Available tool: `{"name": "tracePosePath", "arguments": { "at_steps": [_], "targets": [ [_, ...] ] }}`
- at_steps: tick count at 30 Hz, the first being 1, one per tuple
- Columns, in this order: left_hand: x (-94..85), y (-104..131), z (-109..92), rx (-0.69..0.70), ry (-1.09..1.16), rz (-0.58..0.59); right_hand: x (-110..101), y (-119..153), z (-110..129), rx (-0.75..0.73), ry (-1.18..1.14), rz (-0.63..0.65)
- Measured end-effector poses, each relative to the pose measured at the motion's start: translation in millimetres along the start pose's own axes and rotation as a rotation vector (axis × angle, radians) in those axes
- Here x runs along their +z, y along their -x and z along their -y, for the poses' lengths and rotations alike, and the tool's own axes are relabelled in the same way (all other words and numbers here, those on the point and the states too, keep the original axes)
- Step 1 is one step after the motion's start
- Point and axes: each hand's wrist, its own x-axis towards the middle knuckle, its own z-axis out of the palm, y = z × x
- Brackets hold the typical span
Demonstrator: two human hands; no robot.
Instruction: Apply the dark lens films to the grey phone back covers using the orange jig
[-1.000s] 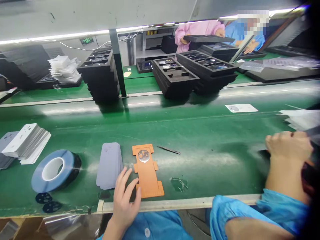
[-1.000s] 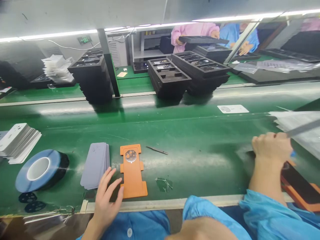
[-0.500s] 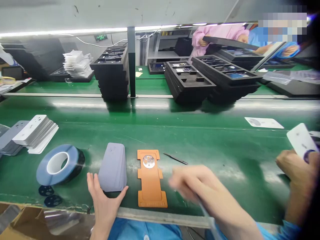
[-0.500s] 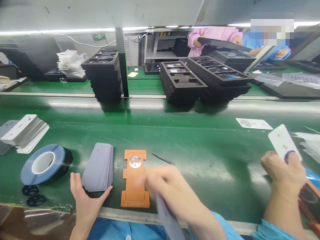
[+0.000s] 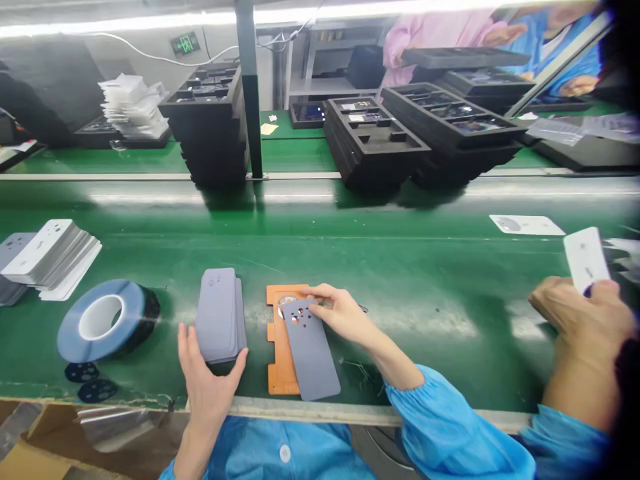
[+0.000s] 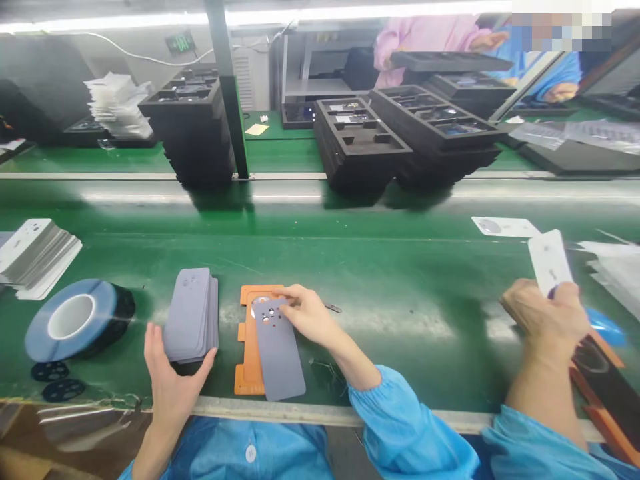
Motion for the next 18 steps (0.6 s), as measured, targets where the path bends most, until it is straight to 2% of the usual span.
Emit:
{"name": "tracePosePath", "arguments": {
  "at_steps": [2, 4, 6, 8, 12, 15, 18],
  "targets": [
    [-5.2, 6.5, -3.2, 0.108, 0.011, -0.068, -3.8, 1.7, 1.6, -0.043, -0.033, -0.023],
    [-9.8, 16.2, -9.9, 0.245, 0.117, -0.045, -4.8, 1.7, 6.2, -0.084, -0.055, -0.078],
    [-11.2, 26.9, -19.5, 0.381, 0.238, 0.097, -1.3, 1.3, 12.1, -0.132, -0.051, -0.128],
    [-8.2, 35.9, -29.8, 0.469, 0.265, 0.266, 5.9, 2.0, 16.7, -0.176, -0.039, -0.138],
    [5.0, 45.1, -40.5, 0.567, 0.072, 0.449, 20.7, 7.1, 14.6, -0.238, -0.019, -0.121],
    [12.6, 47.4, -38.1, 0.622, -0.032, 0.476, 24.7, 8.3, 6.8, -0.278, 0.062, -0.116],
    [15.5, 47.9, -34.0, 0.647, -0.044, 0.474, 26.2, 4.3, 0.6, -0.345, 0.270, -0.136]
  ]
}}
